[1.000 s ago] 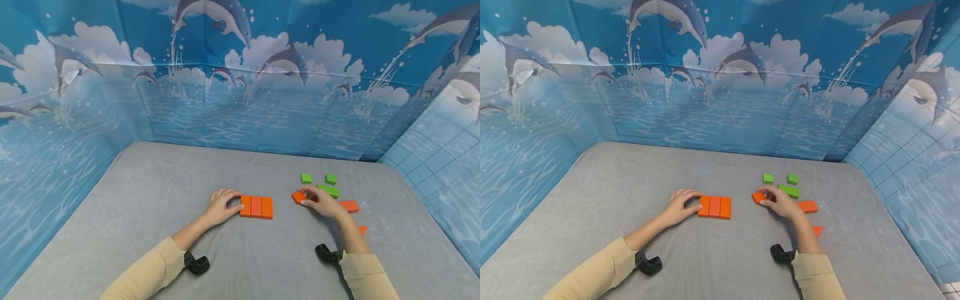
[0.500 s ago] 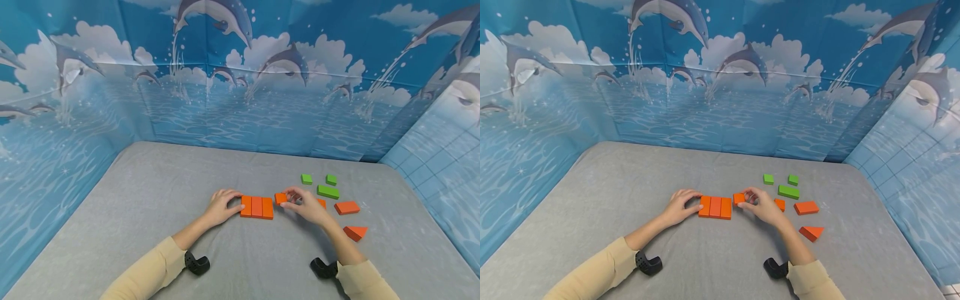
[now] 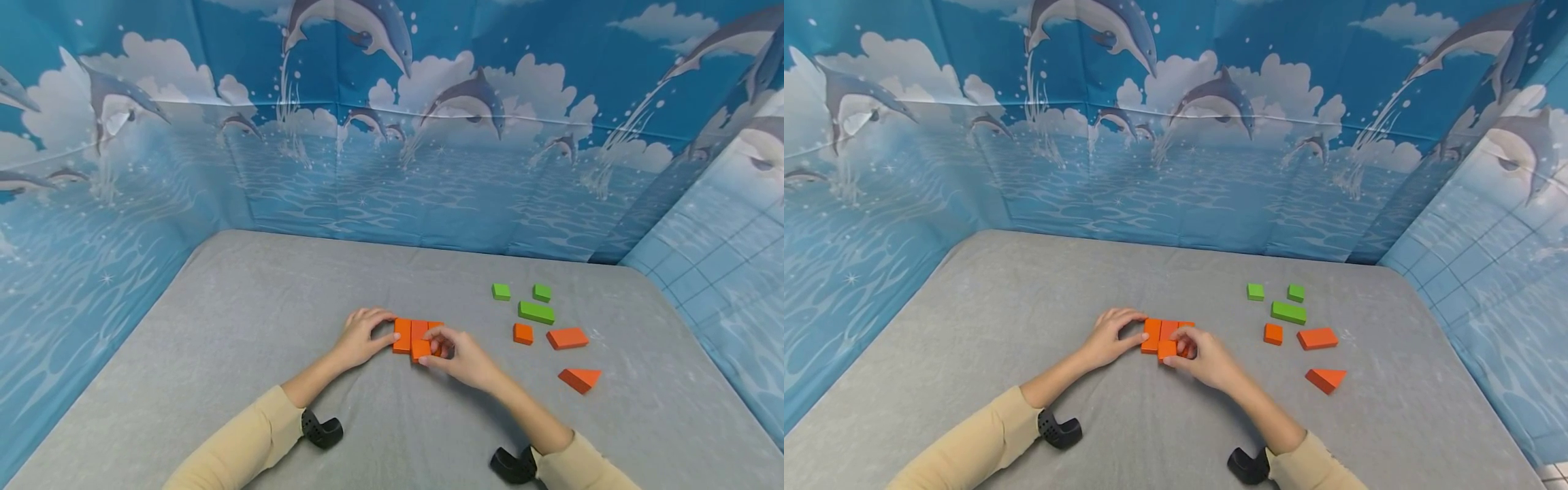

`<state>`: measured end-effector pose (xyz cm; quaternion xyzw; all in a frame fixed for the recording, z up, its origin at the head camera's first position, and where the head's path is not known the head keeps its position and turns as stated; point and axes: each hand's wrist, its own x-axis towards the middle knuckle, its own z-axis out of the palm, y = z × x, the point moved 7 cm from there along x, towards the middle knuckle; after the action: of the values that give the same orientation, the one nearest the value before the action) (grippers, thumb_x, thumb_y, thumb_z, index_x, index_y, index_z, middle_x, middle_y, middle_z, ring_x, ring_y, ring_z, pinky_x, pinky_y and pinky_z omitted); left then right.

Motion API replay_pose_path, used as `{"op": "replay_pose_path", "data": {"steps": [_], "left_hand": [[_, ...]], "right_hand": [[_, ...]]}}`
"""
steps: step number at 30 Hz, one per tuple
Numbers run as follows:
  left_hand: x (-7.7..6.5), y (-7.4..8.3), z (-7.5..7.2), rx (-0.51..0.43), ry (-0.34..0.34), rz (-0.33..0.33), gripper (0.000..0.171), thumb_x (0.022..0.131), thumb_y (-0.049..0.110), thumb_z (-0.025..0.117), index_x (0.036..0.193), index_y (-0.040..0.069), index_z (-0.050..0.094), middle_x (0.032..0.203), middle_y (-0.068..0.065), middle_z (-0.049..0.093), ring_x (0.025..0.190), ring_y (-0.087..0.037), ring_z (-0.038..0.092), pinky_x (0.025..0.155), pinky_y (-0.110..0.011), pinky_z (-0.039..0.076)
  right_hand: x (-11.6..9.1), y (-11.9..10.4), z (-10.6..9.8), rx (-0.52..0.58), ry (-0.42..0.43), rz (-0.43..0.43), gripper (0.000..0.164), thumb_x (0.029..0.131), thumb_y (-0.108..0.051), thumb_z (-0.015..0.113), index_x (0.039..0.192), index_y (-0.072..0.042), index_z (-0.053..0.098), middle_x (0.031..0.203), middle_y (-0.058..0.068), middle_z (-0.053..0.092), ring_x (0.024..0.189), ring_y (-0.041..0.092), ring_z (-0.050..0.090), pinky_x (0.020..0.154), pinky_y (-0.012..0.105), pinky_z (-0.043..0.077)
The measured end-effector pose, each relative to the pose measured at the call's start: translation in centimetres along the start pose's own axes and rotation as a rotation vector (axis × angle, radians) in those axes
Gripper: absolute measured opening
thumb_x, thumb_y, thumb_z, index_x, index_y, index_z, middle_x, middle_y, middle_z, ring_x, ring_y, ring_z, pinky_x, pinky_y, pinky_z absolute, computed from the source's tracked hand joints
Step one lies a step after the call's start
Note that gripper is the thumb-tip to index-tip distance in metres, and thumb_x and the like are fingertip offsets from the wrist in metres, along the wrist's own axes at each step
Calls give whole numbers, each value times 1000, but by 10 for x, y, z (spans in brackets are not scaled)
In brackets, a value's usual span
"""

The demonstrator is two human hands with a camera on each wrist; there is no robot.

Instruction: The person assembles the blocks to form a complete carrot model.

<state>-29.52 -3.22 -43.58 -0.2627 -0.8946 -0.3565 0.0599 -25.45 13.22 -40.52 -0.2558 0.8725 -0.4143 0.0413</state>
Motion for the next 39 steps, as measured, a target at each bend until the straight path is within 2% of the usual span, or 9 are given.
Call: {"op": "replay_pose_path", "data": {"steps": [5, 12, 17, 22, 26, 39], "left_hand": [[-1, 0, 0, -3, -14, -2, 40, 88, 34, 60, 121, 12, 59, 123, -5, 56, 115, -25, 44, 103, -49, 22], [-1, 1, 0, -8, -10, 8, 39, 88, 33, 61, 120, 11, 59, 122, -6, 56, 115, -26, 44, 102, -50, 22], [0, 0, 0, -5, -3, -1, 39, 87, 33, 61, 120, 11, 59, 122, -6, 57, 114, -26, 44, 102, -50, 21], [0, 0, 0, -2, -6, -3, 40, 87, 33, 61, 120, 11, 59, 122, -6, 57, 114, -26, 44, 102, -50, 22], [0, 0, 0, -4, -6, -7, 39, 87, 33, 61, 120, 11, 59, 122, -7, 57, 114, -26, 44, 103, -50, 21], [0, 1, -1, -4, -2, 2, 39, 87, 32, 62, 119, 11, 59, 121, -7, 57, 113, -26, 45, 102, -50, 22]], "right_hand": [[-1, -6, 9, -69, 35, -31, 29, 78, -20, 73, 99, -5, 61, 76, 0, 55, 60, 6, 45, 53, 21, 42], [-2, -12, 12, -147, 110, -102, 28, 73, -20, 77, 93, -8, 63, 75, 0, 56, 61, 10, 47, 55, 20, 41], [-2, -13, 13, -204, 122, -111, 27, 72, -22, 78, 91, -11, 63, 74, -2, 55, 61, 10, 46, 56, 20, 40], [-2, -14, 16, -308, 137, -143, 30, 71, -28, 78, 91, -12, 63, 74, -6, 52, 62, 7, 43, 59, 21, 36], [-2, -15, 17, -381, 142, -128, 32, 71, -31, 78, 92, -14, 63, 74, -8, 50, 66, 5, 42, 63, 25, 33], [-2, -14, 19, -414, 154, -111, 32, 69, -30, 80, 90, -15, 60, 74, -7, 49, 69, 6, 42, 64, 26, 32]]}}
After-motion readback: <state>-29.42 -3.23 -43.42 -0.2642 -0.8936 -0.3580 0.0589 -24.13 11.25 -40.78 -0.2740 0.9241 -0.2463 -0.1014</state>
